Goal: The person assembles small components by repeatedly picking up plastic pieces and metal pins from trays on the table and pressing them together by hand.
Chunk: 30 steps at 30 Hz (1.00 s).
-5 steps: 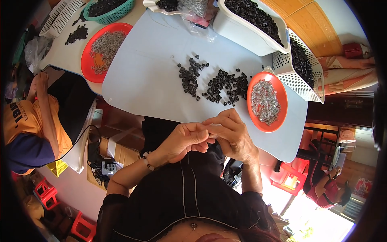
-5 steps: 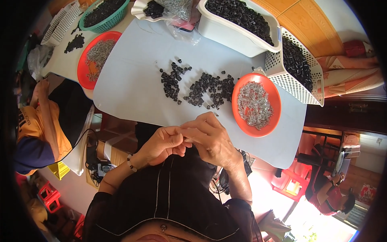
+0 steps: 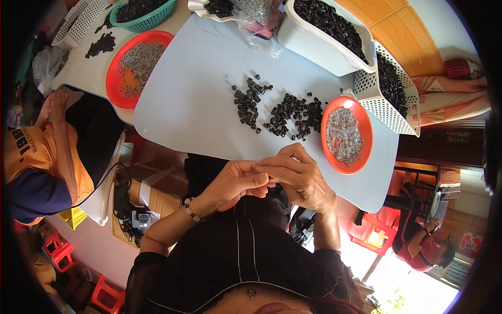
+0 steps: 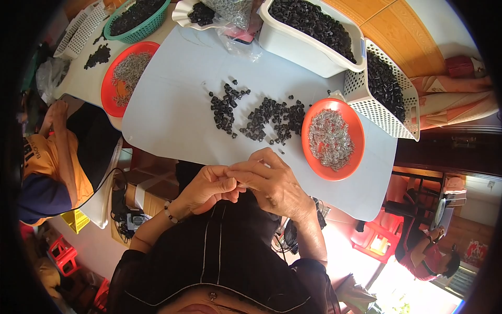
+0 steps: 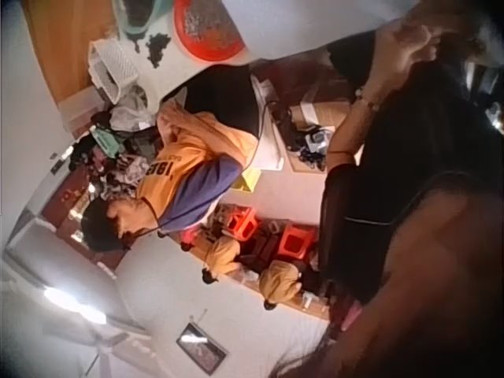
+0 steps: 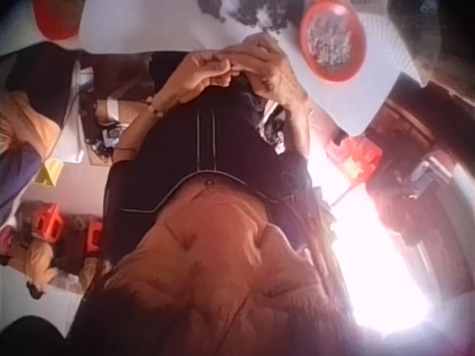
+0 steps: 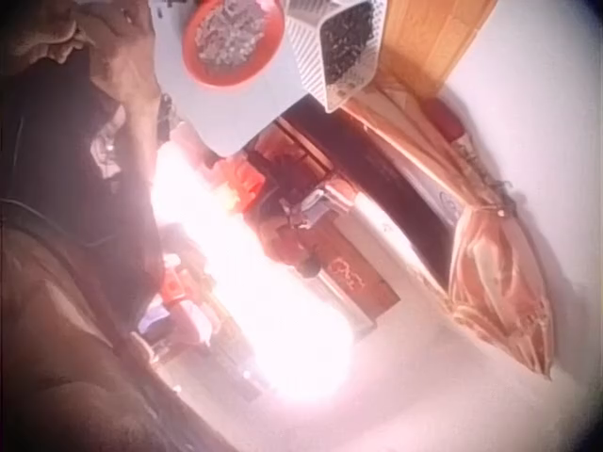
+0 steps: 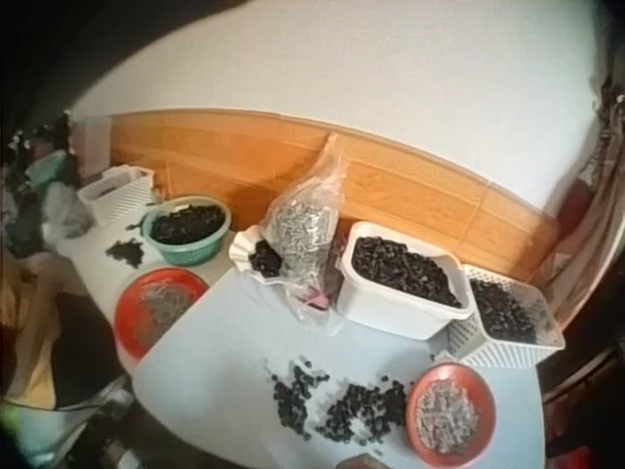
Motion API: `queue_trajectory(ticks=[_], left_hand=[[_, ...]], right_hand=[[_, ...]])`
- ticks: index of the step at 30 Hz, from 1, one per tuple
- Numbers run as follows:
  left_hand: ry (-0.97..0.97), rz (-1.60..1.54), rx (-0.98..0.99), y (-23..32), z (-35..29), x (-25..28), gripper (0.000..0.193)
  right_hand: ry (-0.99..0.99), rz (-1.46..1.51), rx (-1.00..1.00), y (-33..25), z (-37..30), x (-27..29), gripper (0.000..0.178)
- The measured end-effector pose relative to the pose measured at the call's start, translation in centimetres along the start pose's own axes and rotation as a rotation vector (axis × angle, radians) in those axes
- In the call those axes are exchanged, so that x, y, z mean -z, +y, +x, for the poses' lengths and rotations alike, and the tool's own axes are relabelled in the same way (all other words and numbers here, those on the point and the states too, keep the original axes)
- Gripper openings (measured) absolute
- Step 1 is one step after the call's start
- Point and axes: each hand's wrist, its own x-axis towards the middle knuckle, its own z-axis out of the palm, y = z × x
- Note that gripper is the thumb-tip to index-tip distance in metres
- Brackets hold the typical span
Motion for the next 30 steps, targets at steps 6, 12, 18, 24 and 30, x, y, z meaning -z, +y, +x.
queue_trajectory(ticks=[6,12,18,24,30], left_hand=[[-0.053,0.072,-0.022,1.0,-0.4,0.8,0.024],[-0.054,0.082,-0.031,1.2,-0.3,1.0,0.02],[0.013,0.036,-0.046,1.1,-0.4,0.2,0.018],[0.059,0.056,-0.083,1.7,-0.8,-0.4,0.017],[0.109,0.048,-0.138,1.8,-1.1,-0.1,0.016]], right_hand=[[-0.012,-0.032,0.072,-0.4,0.8,0.3,0.046],[-0.007,0.103,-0.06,-0.2,1.5,1.1,0.04],[0.262,-0.258,-0.147,4.5,6.3,2.1,0.017],[0.188,-0.37,-0.256,8.1,10.8,0.6,0.012],[0.136,-0.417,-0.223,9.0,10.7,0.4,0.007]])
